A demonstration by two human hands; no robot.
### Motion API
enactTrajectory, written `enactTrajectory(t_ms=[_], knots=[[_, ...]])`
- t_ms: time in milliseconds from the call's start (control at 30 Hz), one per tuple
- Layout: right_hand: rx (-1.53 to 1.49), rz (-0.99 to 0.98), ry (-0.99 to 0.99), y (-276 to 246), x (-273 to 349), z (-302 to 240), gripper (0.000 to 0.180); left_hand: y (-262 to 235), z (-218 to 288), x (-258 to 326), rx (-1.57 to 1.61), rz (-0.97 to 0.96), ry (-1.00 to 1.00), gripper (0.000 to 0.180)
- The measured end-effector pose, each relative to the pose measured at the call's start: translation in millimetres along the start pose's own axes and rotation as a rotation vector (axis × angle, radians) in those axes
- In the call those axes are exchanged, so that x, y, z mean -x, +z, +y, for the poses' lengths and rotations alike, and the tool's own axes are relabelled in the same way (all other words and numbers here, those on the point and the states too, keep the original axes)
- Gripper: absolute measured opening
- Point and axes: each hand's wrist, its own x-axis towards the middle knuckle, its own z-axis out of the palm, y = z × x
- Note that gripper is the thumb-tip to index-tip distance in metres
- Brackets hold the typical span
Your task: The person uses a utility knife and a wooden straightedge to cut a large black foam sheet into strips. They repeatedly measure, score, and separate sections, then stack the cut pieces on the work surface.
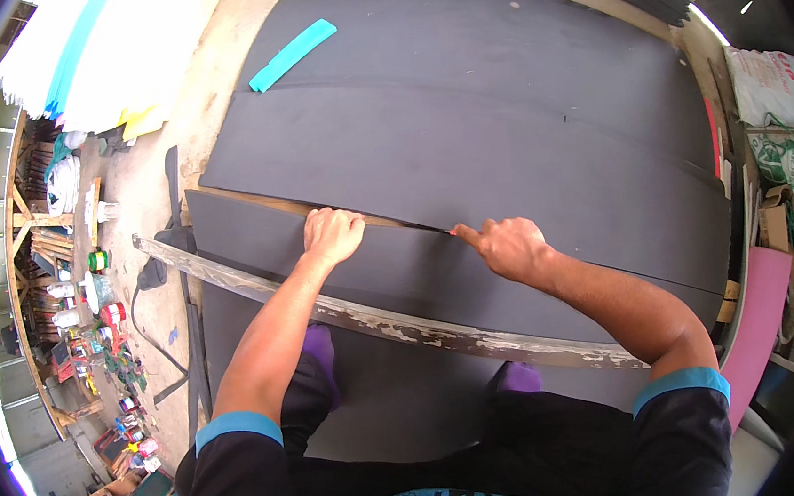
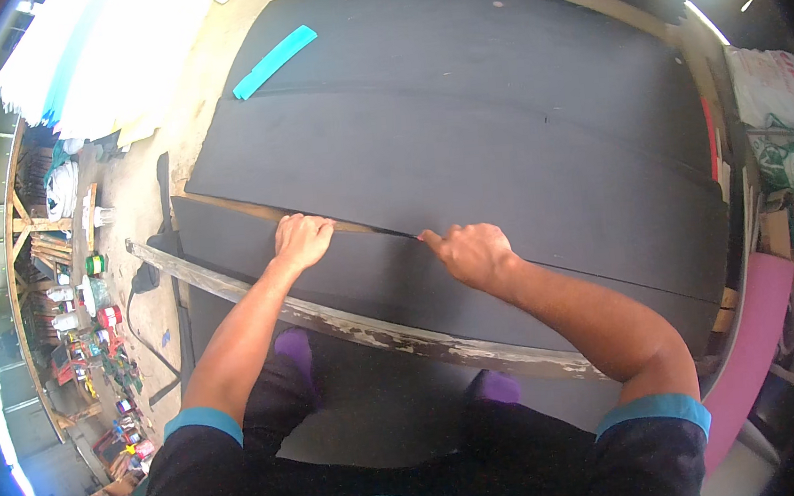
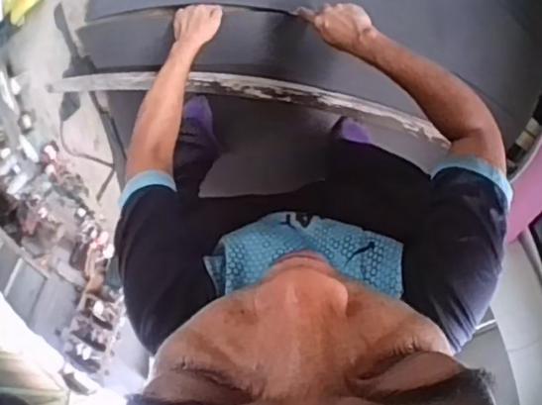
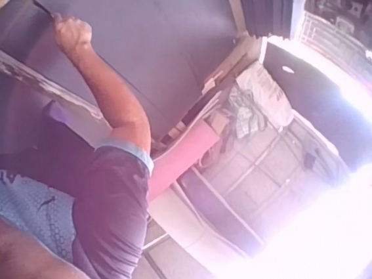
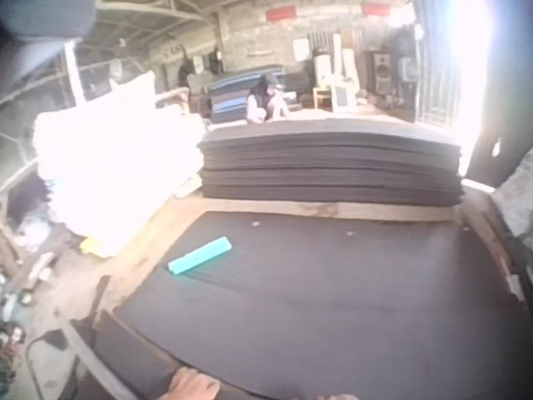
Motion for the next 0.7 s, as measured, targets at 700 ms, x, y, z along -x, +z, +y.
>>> enactTrajectory(t_ms=[700], knots=[[-0.015, 0.104, 0.204, 40, 142, 78, 0.064, 13, 116, -5, -0.066, -0.23, 0.015, 0.057]])
